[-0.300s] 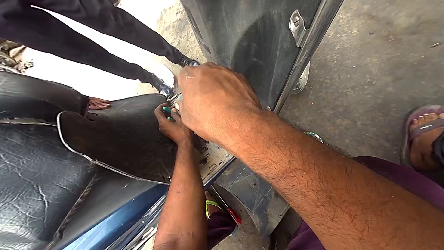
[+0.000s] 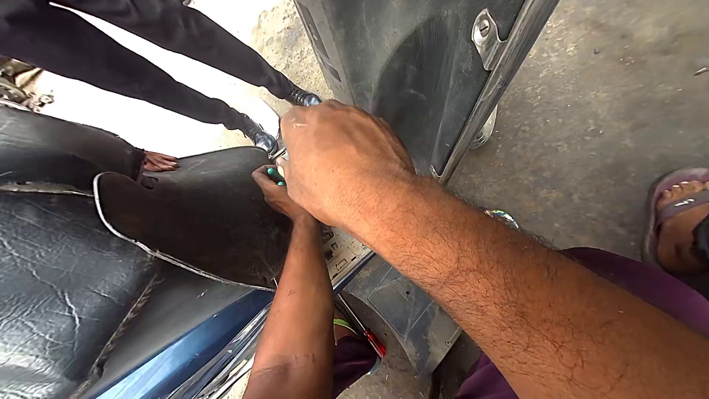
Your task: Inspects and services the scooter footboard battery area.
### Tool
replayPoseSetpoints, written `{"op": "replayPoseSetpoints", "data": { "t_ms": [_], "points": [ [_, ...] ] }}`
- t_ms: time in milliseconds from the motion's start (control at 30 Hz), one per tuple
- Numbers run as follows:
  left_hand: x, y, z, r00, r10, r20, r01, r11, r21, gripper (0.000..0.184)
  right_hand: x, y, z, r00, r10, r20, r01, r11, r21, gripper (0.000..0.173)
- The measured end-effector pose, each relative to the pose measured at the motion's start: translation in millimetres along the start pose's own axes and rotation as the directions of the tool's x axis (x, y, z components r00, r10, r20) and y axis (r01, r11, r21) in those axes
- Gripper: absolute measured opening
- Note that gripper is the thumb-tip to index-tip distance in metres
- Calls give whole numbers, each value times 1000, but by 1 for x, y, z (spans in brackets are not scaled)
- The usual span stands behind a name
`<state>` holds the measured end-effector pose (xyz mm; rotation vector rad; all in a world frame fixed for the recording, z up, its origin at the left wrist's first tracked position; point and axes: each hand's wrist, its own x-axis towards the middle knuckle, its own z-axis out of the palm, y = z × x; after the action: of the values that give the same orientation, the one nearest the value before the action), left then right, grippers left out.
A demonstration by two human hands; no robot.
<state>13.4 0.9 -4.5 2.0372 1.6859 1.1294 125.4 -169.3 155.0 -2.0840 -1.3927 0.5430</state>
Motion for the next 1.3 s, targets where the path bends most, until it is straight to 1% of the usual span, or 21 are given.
{"op": "replayPoseSetpoints", "data": {
  "t_ms": [100, 200, 233, 300, 333, 367, 400, 467, 533, 600, 700, 767, 833, 933, 1000, 1033, 1067, 1133, 1167, 1233, 1300],
  "points": [
    [1, 4, 6, 1000, -18, 21, 24, 954, -298, 16, 2, -2, 3, 1000, -2, -2, 2, 1000, -15, 18],
    [16, 8, 4, 999, -29, -16, 20, 917, -399, 15, 3, -3, 4, 1000, -4, 19, 4, 1000, 9, 14],
    [27, 10, -1, 1000, 1, -25, -11, 904, -427, 21, 3, -4, 4, 1000, -3, 31, 3, 1000, 17, 13],
    [61, 24, -9, 981, 165, -106, -196, 829, -523, 21, 5, -2, 4, 1000, -4, 20, 4, 1000, 10, 15],
    [79, 38, -13, 958, 246, -148, -284, 740, -610, 19, 6, 0, 4, 1000, -1, 17, 1, 1000, 7, 17],
    [94, 52, -24, 941, 298, -159, -320, 640, -698, 17, 6, 1, 5, 1000, 5, 30, -5, 1000, 0, 21],
    [102, 68, -39, 944, 305, -127, -283, 549, -786, 20, 7, 0, 8, 999, 16, 32, -16, 1000, -13, 21],
    [97, 110, -77, 973, 229, 22, -73, 399, -914, 27, 13, 3, 8, 999, 44, -19, -44, 999, -30, 21],
    [76, 139, -115, 964, 213, 157, 103, 246, -964, 29, 20, 8, 5, 997, 60, -43, -59, 998, 17, 21],
    [58, 147, -139, 956, 181, 231, 213, 115, -970, 28, 24, 11, 4, 1000, 20, -24, -18, 996, 85, 22],
    [48, 143, -158, 948, 81, 307, 310, -26, -950, 27, 21, 14, 3, 996, -80, -49, 89, 970, 225, 16],
    [47, 137, -165, 932, 48, 360, 363, -91, -927, 28, 17, 15, 2, 988, -138, -74, 154, 950, 272, 14],
    [45, 135, -171, 916, 1, 400, 398, -115, -910, 27, 14, 16, 0, 979, -187, -84, 203, 942, 268, 15],
    [38, 138, -177, 915, -105, 390, 380, -108, -919, 24, 12, 20, -5, 978, -179, -105, 198, 957, 210, 16],
    [33, 136, -178, 940, -119, 319, 312, -74, -947, 25, 13, 26, -10, 991, -97, -89, 118, 955, 271, 17],
    [31, 132, -175, 957, -95, 275, 277, 14, -961, 25, 14, 29, -12, 996, -53, -71, 75, 938, 338, 17],
    [28, 126, -170, 972, -43, 232, 236, 150, -960, 24, 15, 32, -14, 999, -20, -42, 36, 909, 416, 18],
    [14, 105, -151, 974, 128, 186, 98, 500, -860, 25, 14, 33, -18, 1000, 8, 8, -11, 816, 578, 19],
    [1, 92, -137, 952, 217, 214, 14, 670, -742, 26, 12, 32, -20, 1000, 8, 29, -25, 758, 651, 19],
    [-36, 62, -107, 861, 307, 406, -134, 907, -400, 27, 7, 29, -22, 997, 2, 71, -55, 656, 753, 20],
    [-77, 24, -66, 761, 235, 604, -249, 967, -63, 33, 5, 28, -22, 996, 0, 84, -67, 598, 799, 20]
  ]
}}
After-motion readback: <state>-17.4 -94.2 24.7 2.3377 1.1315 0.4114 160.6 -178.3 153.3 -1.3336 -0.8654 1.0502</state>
